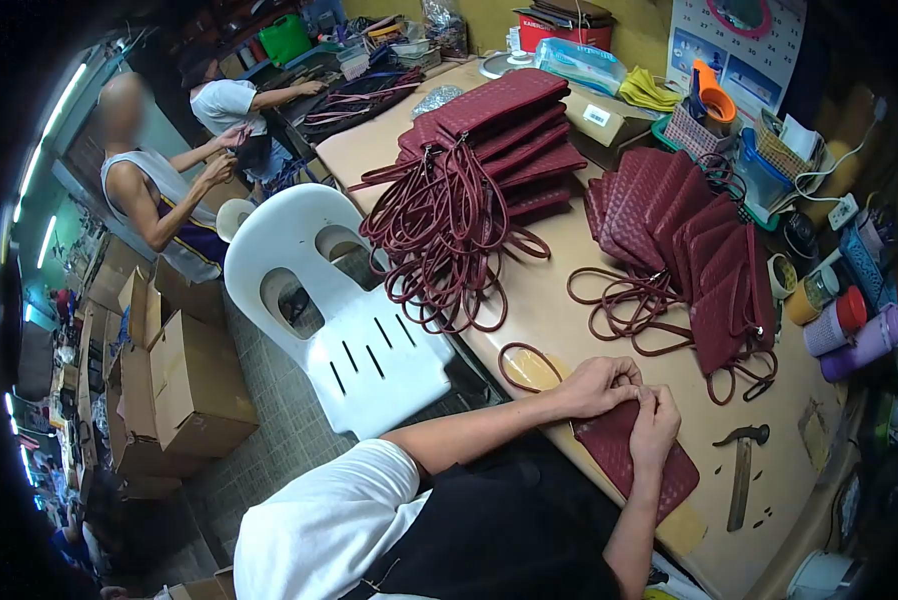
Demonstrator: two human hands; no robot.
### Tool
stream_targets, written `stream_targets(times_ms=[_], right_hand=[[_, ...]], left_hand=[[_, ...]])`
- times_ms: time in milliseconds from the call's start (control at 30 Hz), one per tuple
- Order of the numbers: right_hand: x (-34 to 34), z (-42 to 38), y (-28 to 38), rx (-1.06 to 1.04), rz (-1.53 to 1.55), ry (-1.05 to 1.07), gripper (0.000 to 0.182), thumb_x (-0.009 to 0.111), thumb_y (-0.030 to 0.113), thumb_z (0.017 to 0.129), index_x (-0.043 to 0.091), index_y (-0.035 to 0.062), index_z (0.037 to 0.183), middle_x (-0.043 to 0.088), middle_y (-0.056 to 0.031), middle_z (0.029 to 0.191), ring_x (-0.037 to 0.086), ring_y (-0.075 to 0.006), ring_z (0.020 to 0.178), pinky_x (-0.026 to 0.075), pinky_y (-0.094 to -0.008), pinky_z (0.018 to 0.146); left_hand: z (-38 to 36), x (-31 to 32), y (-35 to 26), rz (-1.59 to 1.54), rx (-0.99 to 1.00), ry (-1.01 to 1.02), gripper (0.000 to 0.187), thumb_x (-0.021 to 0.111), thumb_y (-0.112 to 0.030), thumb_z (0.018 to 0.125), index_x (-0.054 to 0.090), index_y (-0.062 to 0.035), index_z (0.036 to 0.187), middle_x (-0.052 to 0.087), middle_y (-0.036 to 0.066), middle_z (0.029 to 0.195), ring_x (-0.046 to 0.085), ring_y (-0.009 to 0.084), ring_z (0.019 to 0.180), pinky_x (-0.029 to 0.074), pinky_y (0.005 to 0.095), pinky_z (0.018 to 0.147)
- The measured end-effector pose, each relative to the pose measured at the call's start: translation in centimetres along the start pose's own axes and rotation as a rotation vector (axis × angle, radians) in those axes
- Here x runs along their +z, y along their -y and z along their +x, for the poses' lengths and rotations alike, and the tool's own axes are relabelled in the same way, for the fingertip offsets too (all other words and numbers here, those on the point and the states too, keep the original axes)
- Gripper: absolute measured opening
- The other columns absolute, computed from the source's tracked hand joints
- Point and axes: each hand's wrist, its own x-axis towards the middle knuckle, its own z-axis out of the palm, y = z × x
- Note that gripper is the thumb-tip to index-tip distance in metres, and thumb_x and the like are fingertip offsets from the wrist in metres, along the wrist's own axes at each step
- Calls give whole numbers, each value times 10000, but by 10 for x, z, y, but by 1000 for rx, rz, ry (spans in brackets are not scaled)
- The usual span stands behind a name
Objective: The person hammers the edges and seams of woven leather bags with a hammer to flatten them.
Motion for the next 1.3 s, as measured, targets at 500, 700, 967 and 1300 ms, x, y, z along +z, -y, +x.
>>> stream_targets(times_ms=[500, 700, 967, 1300], right_hand=[[-51, -15, 19, 7, -452, 114, 342, 523, 235, 973, 455, -53, 801, 538, -243, 753, 452, -440, 690, 403, -450, 662], [-119, -42, -27, 227, -193, -12, 340, 533, 268, 993, 509, -18, 811, 512, -68, 698, 461, -142, 673, 405, -325, 645], [-99, -54, -60, 195, 123, -309, 391, 452, 305, 1036, 514, 3, 795, 527, -2, 731, 453, -87, 698, 415, -255, 673], [-101, -55, -68, 167, 210, -633, 395, 488, 293, 1015, 606, -81, 964, 607, -92, 854, 529, -148, 822, 439, -295, 789]], left_hand=[[-17, 3, 2, 183, 134, -82, 240, 513, -228, 963, 615, -15, 922, 622, 197, 794, 607, 382, 805, 461, 458, 703], [-17, 10, -2, -36, 195, -211, 191, 505, -161, 968, 603, 3, 965, 613, 199, 836, 613, 369, 827, 476, 436, 751], [-19, 6, -2, -31, 135, -214, 203, 505, -178, 976, 591, 2, 1013, 623, 209, 823, 621, 358, 788, 475, 417, 726], [-20, 20, -1, -59, 469, -288, 164, 558, -164, 958, 598, -7, 938, 591, 175, 746, 612, 307, 726, 468, 375, 666]])
